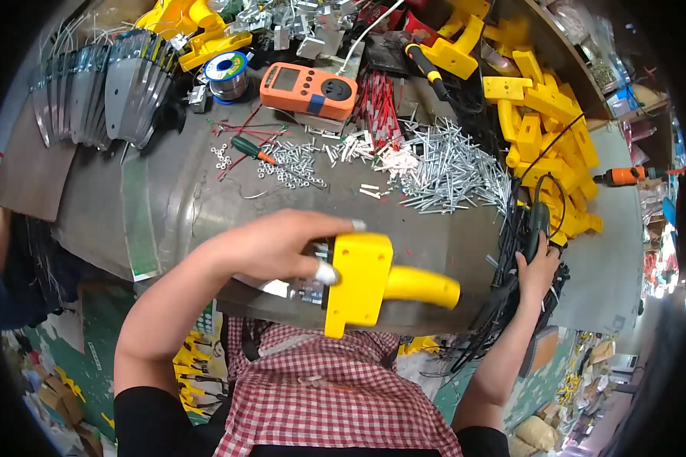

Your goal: The person is assembling components for a handheld power tool, using an electric screwdriver to fasten parts.

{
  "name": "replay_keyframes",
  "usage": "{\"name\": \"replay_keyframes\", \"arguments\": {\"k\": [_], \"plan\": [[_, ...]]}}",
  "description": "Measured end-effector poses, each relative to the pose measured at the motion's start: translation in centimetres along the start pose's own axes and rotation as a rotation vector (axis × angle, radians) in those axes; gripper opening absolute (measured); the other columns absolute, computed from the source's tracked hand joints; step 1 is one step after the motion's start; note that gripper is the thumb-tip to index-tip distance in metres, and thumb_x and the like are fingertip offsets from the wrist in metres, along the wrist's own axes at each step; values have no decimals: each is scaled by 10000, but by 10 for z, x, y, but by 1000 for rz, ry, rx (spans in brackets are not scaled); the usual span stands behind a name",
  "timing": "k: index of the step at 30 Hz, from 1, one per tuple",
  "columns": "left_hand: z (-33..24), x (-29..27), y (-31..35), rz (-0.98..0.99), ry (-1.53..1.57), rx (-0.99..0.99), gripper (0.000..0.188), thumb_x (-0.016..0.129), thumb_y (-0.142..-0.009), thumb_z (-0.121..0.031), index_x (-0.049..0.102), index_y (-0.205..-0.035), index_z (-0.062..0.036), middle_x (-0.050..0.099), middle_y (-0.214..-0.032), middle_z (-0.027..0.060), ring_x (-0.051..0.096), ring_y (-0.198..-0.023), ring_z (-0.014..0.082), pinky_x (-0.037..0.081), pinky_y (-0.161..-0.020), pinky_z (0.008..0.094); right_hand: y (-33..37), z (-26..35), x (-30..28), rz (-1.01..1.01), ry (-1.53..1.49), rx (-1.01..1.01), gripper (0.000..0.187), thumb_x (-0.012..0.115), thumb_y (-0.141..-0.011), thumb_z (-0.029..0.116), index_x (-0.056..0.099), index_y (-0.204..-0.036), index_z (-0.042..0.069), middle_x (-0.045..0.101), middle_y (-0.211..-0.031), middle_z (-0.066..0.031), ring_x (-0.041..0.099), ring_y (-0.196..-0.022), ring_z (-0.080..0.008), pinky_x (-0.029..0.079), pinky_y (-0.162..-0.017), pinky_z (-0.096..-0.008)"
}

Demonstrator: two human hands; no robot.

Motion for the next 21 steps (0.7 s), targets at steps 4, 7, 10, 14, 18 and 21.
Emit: {"name": "replay_keyframes", "arguments": {"k": [4,7,10,14,18,21], "plan": [[7,43,3,240,38,-8,578,689,-703,-178,483,-1227,-49,581,-1088,179,545,-1016,341,419,-883,386,0,-34,29,164,-336,221,719,695,-690,141,348,-1317,83,538,-1040,-191,534,-907,-358,422,-829,-400],[6,44,3,245,53,-35,564,688,-707,-182,491,-1217,-46,588,-1072,182,553,-996,347,430,-866,385,-5,-56,33,101,-895,277,706,639,-748,88,266,-1343,12,554,-1038,-164,557,-914,-268,433,-811,-302],[18,47,6,251,88,-145,586,689,-721,-169,465,-1251,-60,564,-1143,167,551,-1047,297,424,-882,355,7,-56,15,139,-1680,423,553,544,-838,162,306,-1314,11,482,-1146,-165,517,-993,-256,421,-882,-341],[31,25,10,38,171,-253,561,675,-729,-177,472,-1235,-43,584,-1094,182,562,-1029,294,429,-876,340,14,35,-48,61,-2173,447,502,519,-873,251,336,-1284,27,477,-1105,-132,476,-1034,-241,362,-957,-416],[29,26,9,59,129,-236,588,664,-725,-141,443,-1263,-57,555,-1147,179,543,-1059,289,415,-898,340,15,96,-31,206,-2579,374,563,498,-868,426,359,-1245,31,480,-1013,-108,461,-1015,-255,284,-990,-490],[33,26,11,95,109,-225,606,656,-718,-112,427,-1276,-60,539,-1177,175,531,-1079,283,405,-913,336,29,131,-5,338,-2716,538,475,461,-880,451,403,-1155,69,469,-918,-74,476,-902,-219,352,-915,-451]]}}
Point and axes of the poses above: each hand's wrist, its own y-axis away from the middle knuckle, its own x-axis out of the palm, z = x × y, the point moved 10 cm from there along -y, towards the middle knuckle
